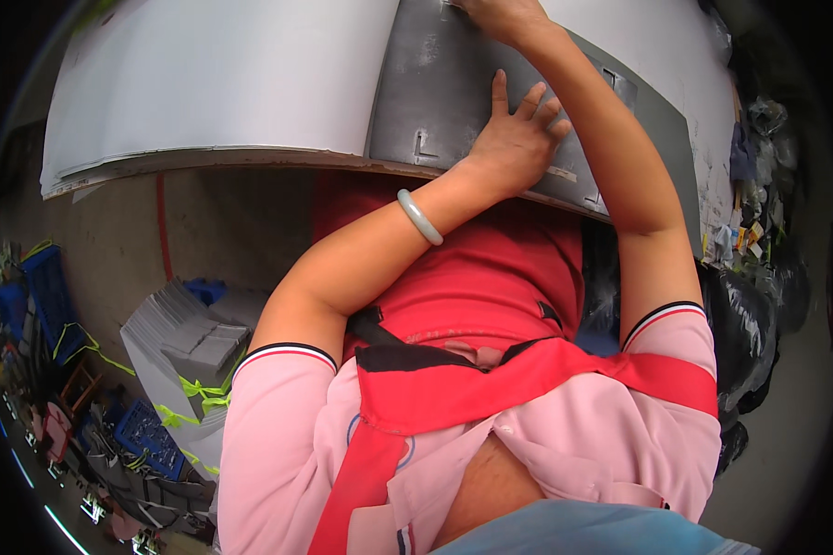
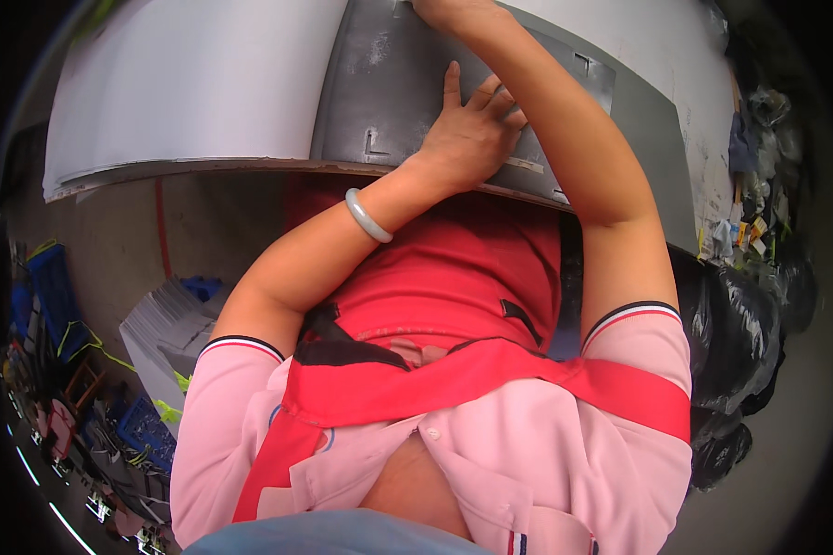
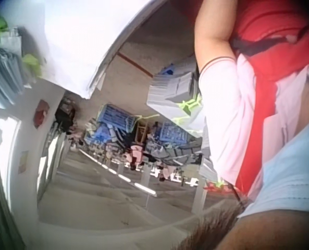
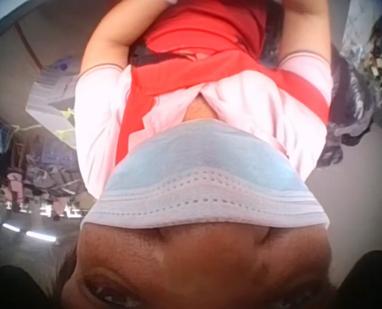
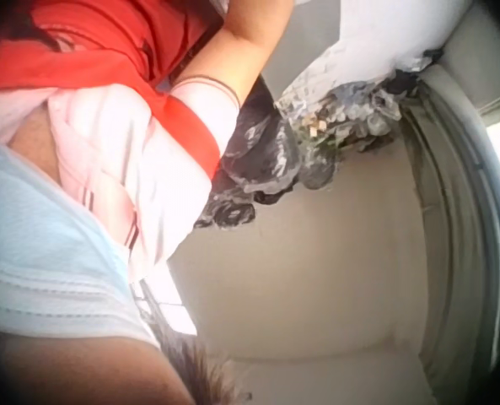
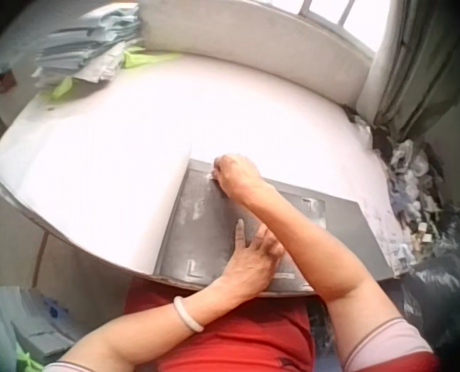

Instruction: The person repeatedly places a grey rectangular component onto a white sheet on a workbench, aligns it, and then removes it. This cycle of placing and removing the component is performed continuously throughout the video.

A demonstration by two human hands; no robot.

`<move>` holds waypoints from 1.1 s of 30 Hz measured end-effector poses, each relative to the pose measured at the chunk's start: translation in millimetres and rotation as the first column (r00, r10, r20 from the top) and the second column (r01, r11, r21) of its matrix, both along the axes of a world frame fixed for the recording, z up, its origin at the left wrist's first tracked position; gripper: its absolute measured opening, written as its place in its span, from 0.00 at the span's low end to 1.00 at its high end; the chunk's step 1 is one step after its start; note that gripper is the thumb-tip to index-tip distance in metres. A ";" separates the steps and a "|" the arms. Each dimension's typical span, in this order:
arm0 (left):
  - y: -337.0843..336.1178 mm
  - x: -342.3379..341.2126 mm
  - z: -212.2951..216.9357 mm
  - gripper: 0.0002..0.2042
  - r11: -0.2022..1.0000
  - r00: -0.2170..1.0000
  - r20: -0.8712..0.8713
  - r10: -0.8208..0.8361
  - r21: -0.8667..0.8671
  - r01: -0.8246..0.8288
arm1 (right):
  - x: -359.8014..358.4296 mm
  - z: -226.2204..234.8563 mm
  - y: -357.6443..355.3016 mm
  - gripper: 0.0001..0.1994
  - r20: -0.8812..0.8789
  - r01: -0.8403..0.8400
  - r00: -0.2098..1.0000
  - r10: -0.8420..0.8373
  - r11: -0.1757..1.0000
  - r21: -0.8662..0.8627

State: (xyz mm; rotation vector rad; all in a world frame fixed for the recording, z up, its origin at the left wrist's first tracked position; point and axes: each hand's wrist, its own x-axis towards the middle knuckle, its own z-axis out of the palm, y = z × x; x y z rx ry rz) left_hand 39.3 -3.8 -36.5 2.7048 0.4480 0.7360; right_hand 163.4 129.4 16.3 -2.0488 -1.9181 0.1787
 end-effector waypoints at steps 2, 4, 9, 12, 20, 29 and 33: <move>-1.4 3.7 3.4 0.18 1.000 1.000 -0.003 -0.021 -0.005 0.021 | 16.0 -9.0 -6.3 0.11 -0.111 0.056 0.993 -0.044 0.993 0.101; -1.1 0.2 3.9 0.19 1.000 1.000 0.019 0.004 -0.015 -0.003 | -4.6 9.6 -10.8 0.09 -0.458 0.196 0.868 -0.191 0.980 -0.038; 0.7 -2.2 9.0 0.17 1.000 1.000 -0.009 -0.016 0.013 0.016 | -18.7 11.2 -5.6 0.07 -0.559 0.287 0.738 -0.379 0.925 -0.248; 1.0 -1.1 7.5 0.16 0.999 1.000 0.029 0.003 0.033 -0.004 | -22.0 17.2 -5.8 0.06 -0.545 0.284 0.742 -0.390 0.920 -0.271; 7.2 7.2 -7.9 0.17 0.958 0.997 0.076 -0.029 -0.283 0.049 | -69.8 41.2 -89.5 0.06 -0.643 -0.026 0.696 -0.319 0.884 -0.467; -1.0 -0.9 -7.6 0.21 0.986 0.996 0.072 0.043 0.158 -0.054 | -104.2 27.7 -136.5 0.09 0.255 -0.051 0.961 0.104 0.977 -0.208; 6.0 2.1 -4.1 0.25 0.998 0.991 -0.128 -0.043 0.045 0.050 | -99.7 -20.0 -144.1 0.10 0.542 -0.051 0.839 -0.041 0.987 0.153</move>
